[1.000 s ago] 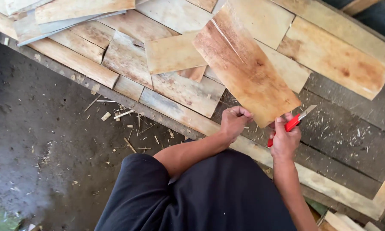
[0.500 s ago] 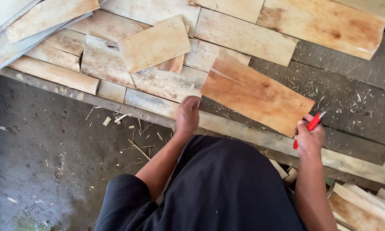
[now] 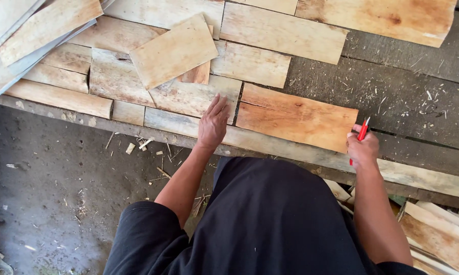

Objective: The recorder is selecting, arranging, and trimming thin wood panels on a workbench.

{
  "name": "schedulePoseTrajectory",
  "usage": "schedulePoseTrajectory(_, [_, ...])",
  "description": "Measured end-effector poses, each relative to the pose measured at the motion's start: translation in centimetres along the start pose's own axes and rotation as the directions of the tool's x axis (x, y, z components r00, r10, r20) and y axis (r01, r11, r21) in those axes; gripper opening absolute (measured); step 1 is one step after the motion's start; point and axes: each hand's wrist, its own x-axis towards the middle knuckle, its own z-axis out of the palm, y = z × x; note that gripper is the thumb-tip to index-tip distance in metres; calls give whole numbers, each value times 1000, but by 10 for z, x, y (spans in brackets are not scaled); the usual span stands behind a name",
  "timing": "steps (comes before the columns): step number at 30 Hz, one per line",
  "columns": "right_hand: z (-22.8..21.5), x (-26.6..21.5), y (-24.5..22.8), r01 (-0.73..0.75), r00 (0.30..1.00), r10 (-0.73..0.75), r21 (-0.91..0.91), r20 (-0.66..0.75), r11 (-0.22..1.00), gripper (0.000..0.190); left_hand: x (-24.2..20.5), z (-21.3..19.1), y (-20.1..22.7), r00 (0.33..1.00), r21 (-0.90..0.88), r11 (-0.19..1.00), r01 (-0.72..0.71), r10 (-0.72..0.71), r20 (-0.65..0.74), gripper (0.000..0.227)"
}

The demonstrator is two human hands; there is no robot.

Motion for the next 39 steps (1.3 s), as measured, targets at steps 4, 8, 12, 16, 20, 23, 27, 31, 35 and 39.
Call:
schedulePoseTrajectory(4, [6, 0, -3, 3, 1000, -3, -9, -7, 1000, 32, 0, 1, -1, 1000, -12, 1000, -4, 4, 10, 27])
schedulePoseTrajectory(8, [10, 2, -4, -17, 1000, 17, -24, -3, 1000, 34, -2, 4, -4, 1000, -34, 999, -28, 28, -6, 29])
schedulePoseTrajectory(12, [13, 1, -4, -22, 1000, 22, 10, 20, 1000, 33, -1, 2, -2, 999, -43, 999, -33, 32, -17, 29])
schedulePoseTrajectory(16, [15, -3, -11, -26, 1000, 26, 12, 15, 1000, 32, -1, 3, -1, 1000, -46, 999, -14, 13, -23, 27])
schedulePoseTrajectory(20, [15, 0, -8, -19, 1000, 19, 9, 8, 1000, 33, -2, 5, -1, 999, -49, 999, -12, 11, -38, 27])
schedulePoseTrajectory(23, [16, 1, -7, -17, 1000, 17, 6, 2, 1000, 33, -2, 8, -3, 999, -52, 999, -11, 9, -40, 27])
schedulePoseTrajectory(27, [17, 2, -7, -7, 1000, 7, 3, -16, 1000, 31, -2, 9, -3, 999, -42, 999, -18, 16, -48, 26])
schedulePoseTrajectory(31, [17, 4, -5, 12, 1000, -12, 0, -26, 1000, 30, -1, 10, -2, 999, -32, 999, -26, 25, -48, 26])
schedulePoseTrajectory(35, [18, 4, -10, 16, 999, -17, -6, -28, 1000, 30, -1, 10, 0, 999, -22, 999, -23, 22, -45, 27])
schedulePoseTrajectory(39, [18, 6, -14, -5, 999, 5, 13, -33, 1000, 31, -1, 12, -2, 998, -13, 1000, -27, 27, -48, 27])
